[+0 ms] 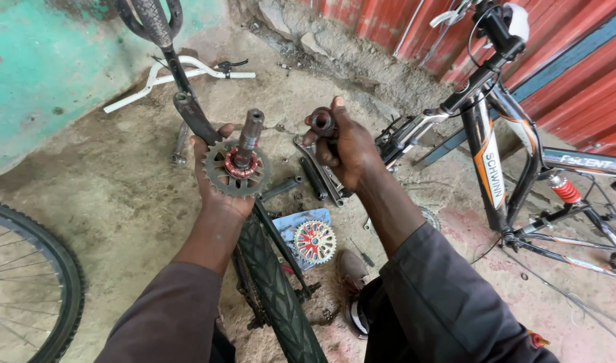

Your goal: The person uses a wrench to loosen and remove the crank arm from the bicycle frame. They then detach the chainring and crankset assembly, holding the components in their hands to display them.

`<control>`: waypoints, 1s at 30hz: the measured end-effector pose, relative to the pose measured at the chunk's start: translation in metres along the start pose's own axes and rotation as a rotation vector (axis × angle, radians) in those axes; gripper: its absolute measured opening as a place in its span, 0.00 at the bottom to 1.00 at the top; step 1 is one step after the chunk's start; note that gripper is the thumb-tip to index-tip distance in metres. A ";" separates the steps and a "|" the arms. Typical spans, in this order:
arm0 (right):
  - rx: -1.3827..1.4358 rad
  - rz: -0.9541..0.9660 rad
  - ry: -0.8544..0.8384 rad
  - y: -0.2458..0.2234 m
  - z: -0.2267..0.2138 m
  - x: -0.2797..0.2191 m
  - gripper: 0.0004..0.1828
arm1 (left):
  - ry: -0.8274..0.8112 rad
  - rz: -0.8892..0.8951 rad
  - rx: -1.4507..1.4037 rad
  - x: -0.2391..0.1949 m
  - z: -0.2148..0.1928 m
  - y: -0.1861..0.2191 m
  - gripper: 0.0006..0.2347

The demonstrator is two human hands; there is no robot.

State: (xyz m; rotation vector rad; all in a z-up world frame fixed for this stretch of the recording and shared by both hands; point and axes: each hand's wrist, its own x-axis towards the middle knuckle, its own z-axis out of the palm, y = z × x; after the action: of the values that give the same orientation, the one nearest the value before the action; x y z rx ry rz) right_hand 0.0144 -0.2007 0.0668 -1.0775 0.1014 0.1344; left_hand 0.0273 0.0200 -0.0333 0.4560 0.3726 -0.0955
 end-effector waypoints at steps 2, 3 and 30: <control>-0.020 -0.014 0.007 -0.001 -0.009 0.004 0.32 | 0.002 0.018 -0.019 0.004 -0.003 0.003 0.26; -0.019 -0.007 0.007 -0.003 -0.011 0.004 0.32 | 0.008 0.018 -0.019 0.000 0.000 0.006 0.26; -0.689 0.389 0.335 0.210 -0.210 0.075 0.25 | 0.057 0.051 -0.060 -0.070 0.020 0.030 0.30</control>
State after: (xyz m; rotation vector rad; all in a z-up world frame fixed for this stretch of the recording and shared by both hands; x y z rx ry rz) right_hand 0.0519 -0.2837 -0.2259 -1.7550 0.6011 0.3550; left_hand -0.0257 0.0385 0.0217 0.4091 0.4187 -0.0222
